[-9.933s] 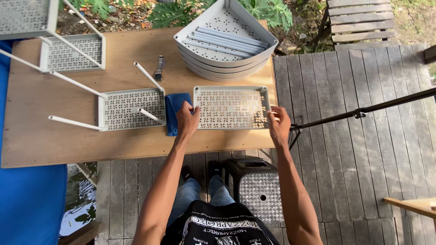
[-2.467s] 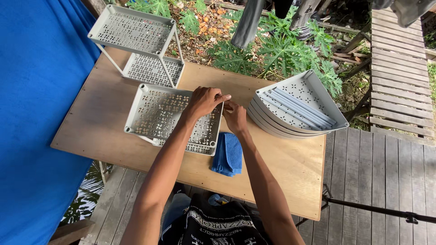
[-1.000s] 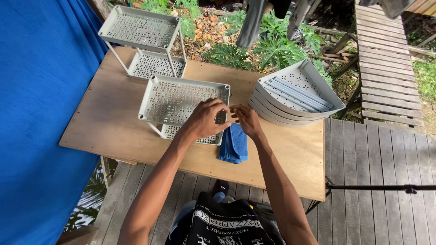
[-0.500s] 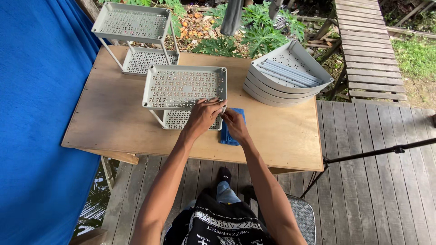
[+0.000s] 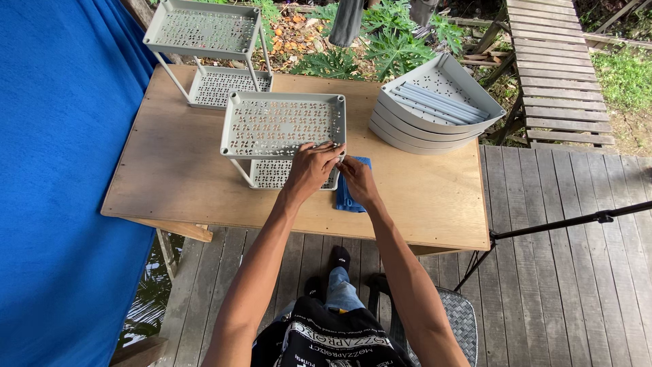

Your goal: The person assembles a perforated metal corner shelf unit on a wooden table, attaching white tubular legs to rectangular shelf panels by hand and fitting curved corner shelves onto the frame, pressing the parts together to build up the unit.

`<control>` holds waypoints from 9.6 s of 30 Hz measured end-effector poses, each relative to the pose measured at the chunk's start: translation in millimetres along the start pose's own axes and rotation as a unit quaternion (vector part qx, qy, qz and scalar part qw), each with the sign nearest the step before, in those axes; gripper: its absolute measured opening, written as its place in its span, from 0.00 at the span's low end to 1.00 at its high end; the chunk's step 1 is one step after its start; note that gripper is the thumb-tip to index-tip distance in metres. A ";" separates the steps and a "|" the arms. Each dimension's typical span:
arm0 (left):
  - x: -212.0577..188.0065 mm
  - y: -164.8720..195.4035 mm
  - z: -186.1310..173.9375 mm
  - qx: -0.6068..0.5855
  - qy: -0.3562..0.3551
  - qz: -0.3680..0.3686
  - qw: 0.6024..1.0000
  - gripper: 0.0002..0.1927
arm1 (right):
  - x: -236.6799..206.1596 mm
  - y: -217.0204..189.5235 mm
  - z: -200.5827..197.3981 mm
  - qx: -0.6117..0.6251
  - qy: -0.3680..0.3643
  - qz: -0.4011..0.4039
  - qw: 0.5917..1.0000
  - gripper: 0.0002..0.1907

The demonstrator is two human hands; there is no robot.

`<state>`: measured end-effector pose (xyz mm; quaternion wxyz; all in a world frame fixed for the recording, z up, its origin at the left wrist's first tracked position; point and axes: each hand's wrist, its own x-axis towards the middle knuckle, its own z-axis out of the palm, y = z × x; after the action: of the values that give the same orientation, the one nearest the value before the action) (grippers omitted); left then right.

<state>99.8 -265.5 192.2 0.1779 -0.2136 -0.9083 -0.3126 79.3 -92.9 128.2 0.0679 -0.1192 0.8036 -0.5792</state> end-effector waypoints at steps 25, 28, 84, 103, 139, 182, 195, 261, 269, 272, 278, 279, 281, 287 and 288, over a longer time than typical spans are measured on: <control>5.2 -14.3 8.3 0.012 0.017 0.010 1.000 0.19 | 21.8 8.5 -2.9 0.246 -0.029 0.030 0.968 0.24; 8.0 -16.6 10.6 -0.006 0.010 -0.020 1.000 0.17 | 23.2 10.1 -3.1 0.244 -0.033 0.032 0.969 0.24; 4.6 -174.4 -125.7 0.051 -0.017 -0.385 0.921 0.37 | 111.5 -66.6 26.8 -0.275 0.078 0.058 0.957 0.50; 85.4 -142.7 -158.6 -0.103 0.098 -0.297 0.944 0.21 | 148.7 -96.0 -68.7 0.111 0.118 0.039 0.986 0.21; 209.1 -275.3 211.2 0.063 -0.080 -0.259 0.961 0.29 | 427.8 35.7 -131.1 0.326 0.271 0.049 0.905 0.34; 120.0 -317.3 22.0 0.010 0.093 -0.344 0.934 0.10 | 409.1 36.0 -74.6 0.343 0.192 0.072 0.917 0.34; 203.2 -359.0 -89.3 0.219 0.123 -0.095 0.963 0.24 | 448.0 49.9 -47.7 0.313 0.197 0.100 0.924 0.30; 166.9 -468.2 -152.7 0.175 0.142 -0.138 0.964 0.17 | 465.2 -24.3 77.6 0.181 0.171 0.048 0.967 0.25; 160.6 -469.8 -176.8 0.186 0.120 -0.122 0.968 0.25 | 454.4 -53.8 80.4 0.171 0.146 0.100 0.969 0.24; 168.2 -440.1 -179.0 0.147 0.126 -0.121 0.974 0.26 | 433.5 -55.5 64.2 0.116 0.188 0.080 0.972 0.30; 204.0 -330.5 -145.0 -0.002 0.133 -0.016 0.991 0.17 | 355.9 -67.7 -9.9 0.140 0.081 0.041 0.986 0.23; 213.3 -308.9 -132.6 -0.026 0.131 0.005 0.991 0.16 | 342.9 -68.1 -28.0 0.132 0.089 0.037 0.987 0.22; 229.2 -265.5 -101.7 -0.078 0.101 0.028 0.991 0.13 | 313.9 -61.9 -64.1 0.116 0.107 0.032 0.987 0.21; 260.1 -166.2 34.4 -0.208 -0.007 -0.009 0.978 0.13 | 235.4 17.6 -199.2 0.131 0.241 0.070 0.959 0.16; 262.6 -155.2 62.9 -0.222 -0.024 -0.024 0.974 0.13 | 222.1 38.7 -221.5 0.116 0.271 0.076 0.953 0.15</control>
<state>-211.7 -263.0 189.1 0.0965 -0.2338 -0.8248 -0.5057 -193.6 61.3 168.8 -0.0949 0.1119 0.7255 -0.6724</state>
